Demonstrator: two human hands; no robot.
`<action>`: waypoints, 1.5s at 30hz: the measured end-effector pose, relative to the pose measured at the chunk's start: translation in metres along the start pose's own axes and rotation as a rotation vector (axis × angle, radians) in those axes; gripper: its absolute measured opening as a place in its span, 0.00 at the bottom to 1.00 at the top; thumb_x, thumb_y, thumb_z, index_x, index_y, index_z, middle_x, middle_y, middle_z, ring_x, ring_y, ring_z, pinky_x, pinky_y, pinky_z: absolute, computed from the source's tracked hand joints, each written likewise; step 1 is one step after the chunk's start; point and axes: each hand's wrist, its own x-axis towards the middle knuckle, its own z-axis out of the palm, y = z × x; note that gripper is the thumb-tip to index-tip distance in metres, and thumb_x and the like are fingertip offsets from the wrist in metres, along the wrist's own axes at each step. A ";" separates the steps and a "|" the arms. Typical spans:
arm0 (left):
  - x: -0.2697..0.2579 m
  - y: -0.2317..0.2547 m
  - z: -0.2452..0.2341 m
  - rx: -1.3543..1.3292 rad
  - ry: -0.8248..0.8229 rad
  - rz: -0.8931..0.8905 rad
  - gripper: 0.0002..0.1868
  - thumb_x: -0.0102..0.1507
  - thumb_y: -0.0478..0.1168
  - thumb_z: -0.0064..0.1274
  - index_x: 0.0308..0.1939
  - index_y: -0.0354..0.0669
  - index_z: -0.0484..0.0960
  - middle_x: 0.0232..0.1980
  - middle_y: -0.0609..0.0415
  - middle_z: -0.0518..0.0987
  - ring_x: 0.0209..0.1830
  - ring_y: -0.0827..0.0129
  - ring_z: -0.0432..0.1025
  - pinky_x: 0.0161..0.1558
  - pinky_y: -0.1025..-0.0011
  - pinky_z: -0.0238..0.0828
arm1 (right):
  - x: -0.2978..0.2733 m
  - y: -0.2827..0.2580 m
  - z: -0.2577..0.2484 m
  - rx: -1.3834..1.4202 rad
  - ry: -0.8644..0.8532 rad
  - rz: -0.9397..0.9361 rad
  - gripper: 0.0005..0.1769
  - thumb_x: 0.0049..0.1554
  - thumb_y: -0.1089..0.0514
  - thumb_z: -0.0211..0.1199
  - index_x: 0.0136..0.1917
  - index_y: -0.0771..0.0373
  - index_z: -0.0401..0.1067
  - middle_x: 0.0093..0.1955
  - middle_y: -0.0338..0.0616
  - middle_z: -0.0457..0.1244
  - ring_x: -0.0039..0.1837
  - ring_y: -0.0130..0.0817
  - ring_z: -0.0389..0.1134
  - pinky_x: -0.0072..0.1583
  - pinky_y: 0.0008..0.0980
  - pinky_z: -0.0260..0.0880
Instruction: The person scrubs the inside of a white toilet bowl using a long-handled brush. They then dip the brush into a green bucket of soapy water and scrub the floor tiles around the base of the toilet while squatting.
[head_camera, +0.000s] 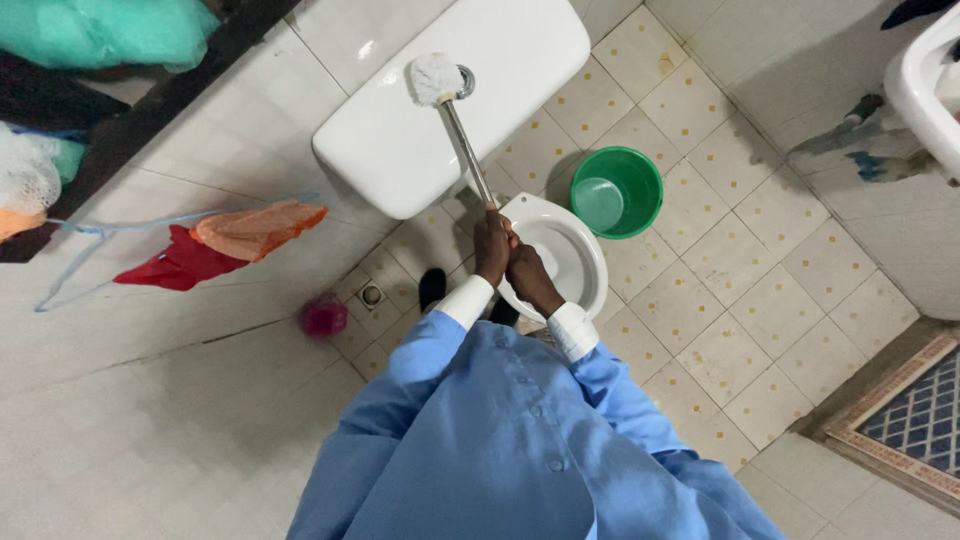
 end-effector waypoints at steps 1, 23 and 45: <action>-0.002 -0.002 0.001 -0.005 -0.001 0.013 0.34 0.73 0.63 0.31 0.23 0.41 0.67 0.17 0.55 0.68 0.15 0.70 0.65 0.22 0.70 0.60 | -0.003 0.008 0.004 -0.130 0.042 -0.216 0.10 0.54 0.63 0.51 0.44 0.69 0.71 0.35 0.51 0.64 0.36 0.41 0.64 0.38 0.39 0.65; -0.034 -0.007 0.031 0.429 -0.109 -0.012 0.37 0.72 0.63 0.29 0.19 0.40 0.70 0.15 0.52 0.69 0.16 0.61 0.71 0.26 0.63 0.67 | -0.052 -0.019 -0.018 0.880 0.107 0.572 0.20 0.65 0.55 0.47 0.33 0.64 0.61 0.22 0.39 0.54 0.19 0.28 0.50 0.22 0.32 0.43; -0.084 -0.037 -0.072 -0.009 0.079 -0.030 0.31 0.74 0.58 0.30 0.23 0.42 0.64 0.19 0.57 0.63 0.15 0.70 0.62 0.21 0.69 0.59 | -0.087 0.010 0.088 0.559 -0.100 0.403 0.15 0.61 0.57 0.50 0.44 0.72 0.71 0.37 0.45 0.67 0.39 0.31 0.66 0.41 0.34 0.66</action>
